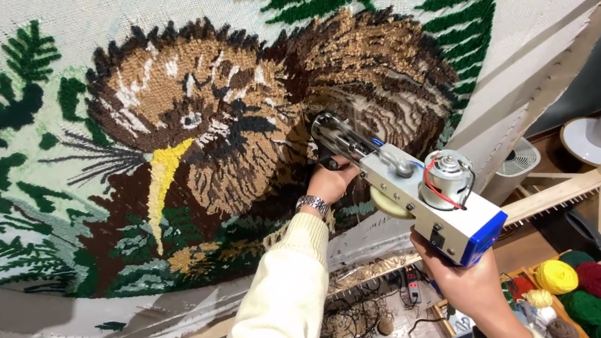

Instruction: A person uses a tufting gun to fill in a kiwi bird design on a rug canvas mounted on a vertical frame.

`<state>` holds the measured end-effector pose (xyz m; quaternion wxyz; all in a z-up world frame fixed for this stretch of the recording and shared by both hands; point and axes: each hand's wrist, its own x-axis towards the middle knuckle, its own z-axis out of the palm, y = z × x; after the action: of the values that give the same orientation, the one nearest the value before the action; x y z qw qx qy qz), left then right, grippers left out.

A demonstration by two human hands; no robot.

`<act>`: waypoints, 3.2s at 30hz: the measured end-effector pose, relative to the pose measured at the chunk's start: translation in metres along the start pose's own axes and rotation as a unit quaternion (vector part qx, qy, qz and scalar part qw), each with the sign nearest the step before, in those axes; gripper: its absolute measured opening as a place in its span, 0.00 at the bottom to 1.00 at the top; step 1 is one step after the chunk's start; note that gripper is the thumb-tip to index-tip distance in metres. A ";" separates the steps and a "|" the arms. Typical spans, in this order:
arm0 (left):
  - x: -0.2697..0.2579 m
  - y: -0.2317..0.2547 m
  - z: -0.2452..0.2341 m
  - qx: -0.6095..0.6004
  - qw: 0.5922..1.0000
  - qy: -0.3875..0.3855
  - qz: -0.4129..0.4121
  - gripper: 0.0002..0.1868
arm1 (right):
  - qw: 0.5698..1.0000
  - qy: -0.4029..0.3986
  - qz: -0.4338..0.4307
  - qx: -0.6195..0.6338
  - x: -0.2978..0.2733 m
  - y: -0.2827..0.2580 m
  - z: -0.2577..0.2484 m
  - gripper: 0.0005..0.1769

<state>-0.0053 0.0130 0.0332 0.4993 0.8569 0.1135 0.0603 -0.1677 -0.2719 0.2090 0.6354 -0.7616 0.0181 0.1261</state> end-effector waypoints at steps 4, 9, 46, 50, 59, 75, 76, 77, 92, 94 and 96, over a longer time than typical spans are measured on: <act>-0.018 0.023 -0.004 0.020 1.000 -0.006 -0.006 0.23 | 1.000 0.001 0.030 -0.008 0.002 -0.003 -0.008 0.38; -0.041 0.054 -0.004 -0.185 0.975 -0.047 -0.112 0.39 | 0.998 -0.033 -0.049 0.038 0.034 0.035 -0.038 0.25; -0.053 0.043 0.022 -0.249 0.957 -0.072 -0.131 0.31 | 0.992 -0.045 -0.111 0.025 0.017 0.029 -0.042 0.16; -0.034 0.029 0.022 -0.162 0.980 -0.049 -0.103 0.23 | 0.999 -0.014 -0.004 -0.039 -0.002 -0.004 -0.022 0.30; -0.016 0.013 0.007 -0.059 0.988 -0.054 -0.129 0.28 | 0.994 -0.004 0.017 -0.105 -0.007 -0.001 0.002 0.36; -0.007 0.023 -0.007 0.068 0.979 -0.100 -0.163 0.26 | 0.999 0.009 -0.045 -0.025 0.010 0.025 0.005 0.35; -0.007 0.024 -0.007 0.067 0.979 -0.100 -0.162 0.26 | 0.999 0.010 -0.045 -0.026 0.007 0.022 0.005 0.35; -0.007 0.025 -0.007 0.085 0.975 -0.105 -0.176 0.28 | 0.999 0.012 -0.025 -0.027 0.005 0.018 0.005 0.36; -0.008 0.033 -0.018 0.150 0.968 -0.125 -0.158 0.34 | 0.998 -0.002 -0.068 -0.005 0.007 0.023 0.005 0.35; -0.012 0.037 -0.018 0.150 0.968 -0.119 -0.161 0.35 | 0.997 0.009 -0.081 -0.001 0.008 0.024 0.003 0.35; -0.014 0.034 -0.016 0.068 0.990 -0.087 -0.083 0.23 | 1.000 -0.004 0.006 -0.007 0.006 0.017 0.001 0.33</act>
<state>-0.0176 0.0066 0.0711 0.4508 0.8785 0.1446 -0.0637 -0.1651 -0.2735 0.1908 0.6290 -0.7656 0.0192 0.1333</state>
